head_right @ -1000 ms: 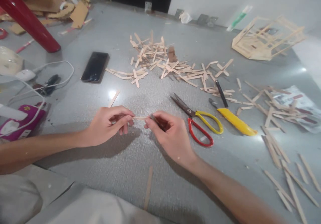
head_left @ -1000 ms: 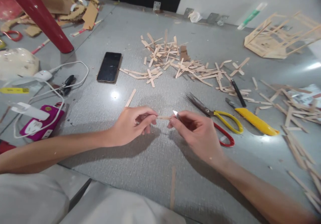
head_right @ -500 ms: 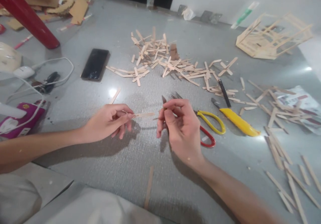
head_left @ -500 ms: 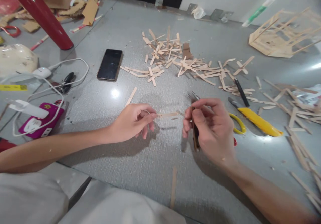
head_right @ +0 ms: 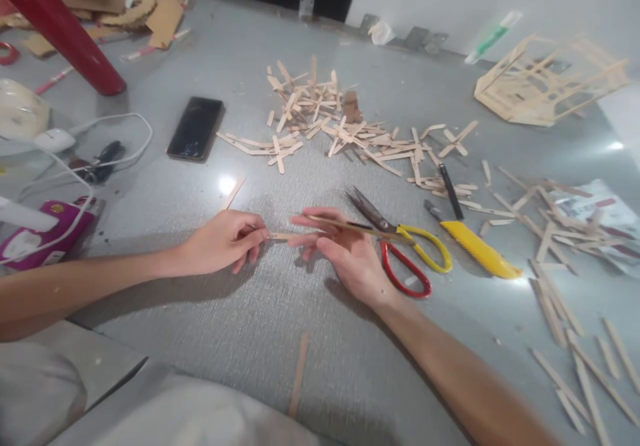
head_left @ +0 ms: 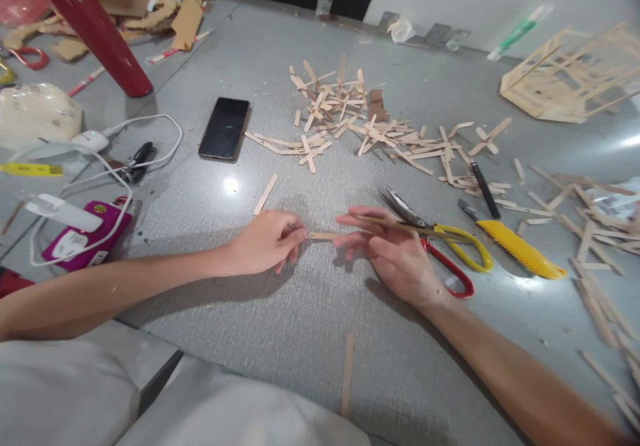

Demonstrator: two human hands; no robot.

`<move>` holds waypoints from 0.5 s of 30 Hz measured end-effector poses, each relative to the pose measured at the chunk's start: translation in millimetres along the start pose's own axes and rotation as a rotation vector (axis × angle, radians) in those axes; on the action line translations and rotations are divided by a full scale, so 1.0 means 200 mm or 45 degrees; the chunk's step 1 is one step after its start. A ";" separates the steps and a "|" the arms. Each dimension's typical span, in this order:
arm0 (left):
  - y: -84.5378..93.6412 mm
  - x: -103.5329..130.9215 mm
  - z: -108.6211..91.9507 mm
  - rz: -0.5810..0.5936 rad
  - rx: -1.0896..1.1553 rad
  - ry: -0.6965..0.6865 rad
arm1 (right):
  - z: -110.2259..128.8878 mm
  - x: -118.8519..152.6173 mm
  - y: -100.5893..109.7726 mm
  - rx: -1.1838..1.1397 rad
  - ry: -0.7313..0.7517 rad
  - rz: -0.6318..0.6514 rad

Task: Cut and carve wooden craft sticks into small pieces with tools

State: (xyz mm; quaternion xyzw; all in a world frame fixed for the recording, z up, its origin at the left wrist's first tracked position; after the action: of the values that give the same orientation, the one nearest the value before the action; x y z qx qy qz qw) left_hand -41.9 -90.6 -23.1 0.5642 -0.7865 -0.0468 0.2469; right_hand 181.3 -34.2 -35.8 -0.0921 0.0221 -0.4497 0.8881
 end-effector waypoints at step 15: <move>-0.02 -0.01 -0.01 -0.045 -0.179 -0.061 | -0.05 0.07 -0.15 0.842 0.292 -0.173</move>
State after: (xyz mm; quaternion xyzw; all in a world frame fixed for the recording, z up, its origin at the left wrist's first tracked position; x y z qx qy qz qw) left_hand -36.3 -89.8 -22.9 0.5579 -0.7769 -0.1199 0.2661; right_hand 164.5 -63.8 -39.0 0.2503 -0.0314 -0.4979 0.8298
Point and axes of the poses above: each hand's wrist, its own x-axis away from the middle knuckle, its own y-axis out of the back of the hand, z = x × y, the point moved 1 cm from there along -x, towards the middle knuckle, and after that the axes turned 1 degree about -x, right-handed, at the moved point
